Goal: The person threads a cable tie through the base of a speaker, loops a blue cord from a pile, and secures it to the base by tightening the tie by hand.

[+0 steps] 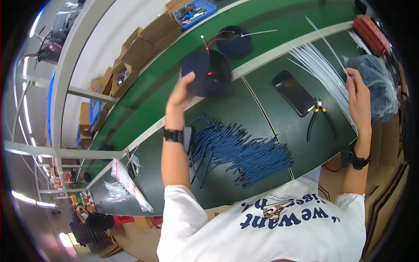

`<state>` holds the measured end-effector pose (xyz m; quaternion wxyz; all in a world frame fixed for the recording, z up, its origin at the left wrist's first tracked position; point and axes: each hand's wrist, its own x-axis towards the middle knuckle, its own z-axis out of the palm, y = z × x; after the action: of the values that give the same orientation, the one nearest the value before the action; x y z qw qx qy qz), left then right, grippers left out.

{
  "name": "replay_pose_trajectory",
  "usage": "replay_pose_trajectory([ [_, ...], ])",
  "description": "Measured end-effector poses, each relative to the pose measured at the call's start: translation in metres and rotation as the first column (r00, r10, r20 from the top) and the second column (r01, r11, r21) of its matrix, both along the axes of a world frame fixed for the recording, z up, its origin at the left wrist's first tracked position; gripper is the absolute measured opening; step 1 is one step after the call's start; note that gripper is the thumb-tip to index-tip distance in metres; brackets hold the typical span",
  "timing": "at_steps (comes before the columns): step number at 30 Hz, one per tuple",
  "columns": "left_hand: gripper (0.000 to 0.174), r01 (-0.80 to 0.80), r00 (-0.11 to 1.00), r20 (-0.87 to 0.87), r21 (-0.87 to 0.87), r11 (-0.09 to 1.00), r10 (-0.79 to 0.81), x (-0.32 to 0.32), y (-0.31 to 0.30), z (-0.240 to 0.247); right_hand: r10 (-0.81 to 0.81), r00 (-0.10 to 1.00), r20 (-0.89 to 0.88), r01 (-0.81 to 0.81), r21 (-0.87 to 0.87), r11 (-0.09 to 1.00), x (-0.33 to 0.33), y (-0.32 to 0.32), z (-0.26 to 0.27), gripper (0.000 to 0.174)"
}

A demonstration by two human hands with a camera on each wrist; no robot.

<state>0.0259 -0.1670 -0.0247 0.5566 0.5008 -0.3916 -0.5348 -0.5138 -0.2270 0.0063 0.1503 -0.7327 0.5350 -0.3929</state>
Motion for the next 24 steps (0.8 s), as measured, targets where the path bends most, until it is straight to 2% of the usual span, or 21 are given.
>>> replay_pose_trajectory([
  [2, 0.093, 0.159, 0.957, -0.244, -0.003, 0.987, -0.155, -0.037, 0.011, -0.027, 0.060, 0.998, 0.022, -0.060, -0.016, 0.998, 0.012, 0.023, 0.015, 0.020],
  [3, 0.095, 0.185, 0.941, -0.286, -0.018, 0.983, -0.183, -0.056, 0.012, -0.044, 0.096, 0.991, 0.091, -0.093, -0.040, 0.995, 0.024, 0.035, 0.026, 0.019],
  [6, 0.106, 0.214, 0.933, -0.279, -0.072, 0.974, -0.226, -0.115, 0.010, -0.074, 0.149, 0.986, 0.067, -0.148, -0.019, 0.989, 0.033, 0.059, 0.036, 0.019],
  [7, 0.109, 0.216, 0.949, -0.208, -0.117, 0.969, -0.237, -0.124, 0.011, -0.074, 0.151, 0.977, 0.149, -0.161, 0.051, 0.986, 0.033, 0.065, 0.035, 0.021],
  [10, 0.114, 0.235, 0.972, 0.056, -0.223, 0.946, -0.228, -0.137, 0.013, -0.067, 0.195, 0.972, 0.128, -0.208, 0.097, 0.973, 0.025, 0.076, 0.030, 0.022],
  [12, 0.111, 0.259, 0.940, 0.283, -0.237, 0.936, -0.189, -0.124, 0.019, -0.062, 0.143, 0.978, 0.153, -0.170, 0.188, 0.967, 0.022, 0.084, 0.026, 0.019],
  [14, 0.101, 0.164, 0.979, 0.143, -0.133, 0.977, -0.145, -0.106, 0.025, -0.060, 0.103, 0.966, 0.239, -0.163, 0.245, 0.956, 0.022, 0.090, 0.020, 0.017],
  [16, 0.108, 0.159, 0.977, 0.162, -0.112, 0.981, -0.140, -0.083, 0.030, -0.064, 0.118, 0.962, 0.244, -0.177, 0.234, 0.956, 0.014, 0.088, 0.005, 0.016],
  [17, 0.113, 0.153, 0.971, 0.207, -0.178, 0.972, -0.115, -0.080, 0.031, -0.057, 0.124, 0.961, 0.246, -0.182, 0.229, 0.956, 0.011, 0.087, -0.002, 0.016],
  [19, 0.124, 0.148, 0.955, 0.291, -0.303, 0.941, -0.057, -0.075, 0.033, -0.043, 0.086, 0.921, 0.381, -0.220, 0.324, 0.920, 0.009, 0.087, -0.011, 0.015],
  [22, 0.136, 0.308, 0.788, 0.603, -0.214, 0.927, -0.123, -0.060, 0.029, -0.023, 0.081, 0.878, 0.472, -0.286, 0.380, 0.880, 0.015, 0.089, -0.009, 0.017],
  [23, 0.132, 0.328, 0.718, 0.674, -0.109, 0.938, -0.173, -0.059, 0.027, -0.016, 0.093, 0.868, 0.487, -0.306, 0.379, 0.873, 0.017, 0.088, -0.008, 0.018],
  [24, 0.131, 0.314, 0.732, 0.660, -0.103, 0.944, -0.171, -0.058, 0.027, -0.017, 0.115, 0.882, 0.457, -0.294, 0.342, 0.892, 0.020, 0.088, -0.009, 0.019],
])
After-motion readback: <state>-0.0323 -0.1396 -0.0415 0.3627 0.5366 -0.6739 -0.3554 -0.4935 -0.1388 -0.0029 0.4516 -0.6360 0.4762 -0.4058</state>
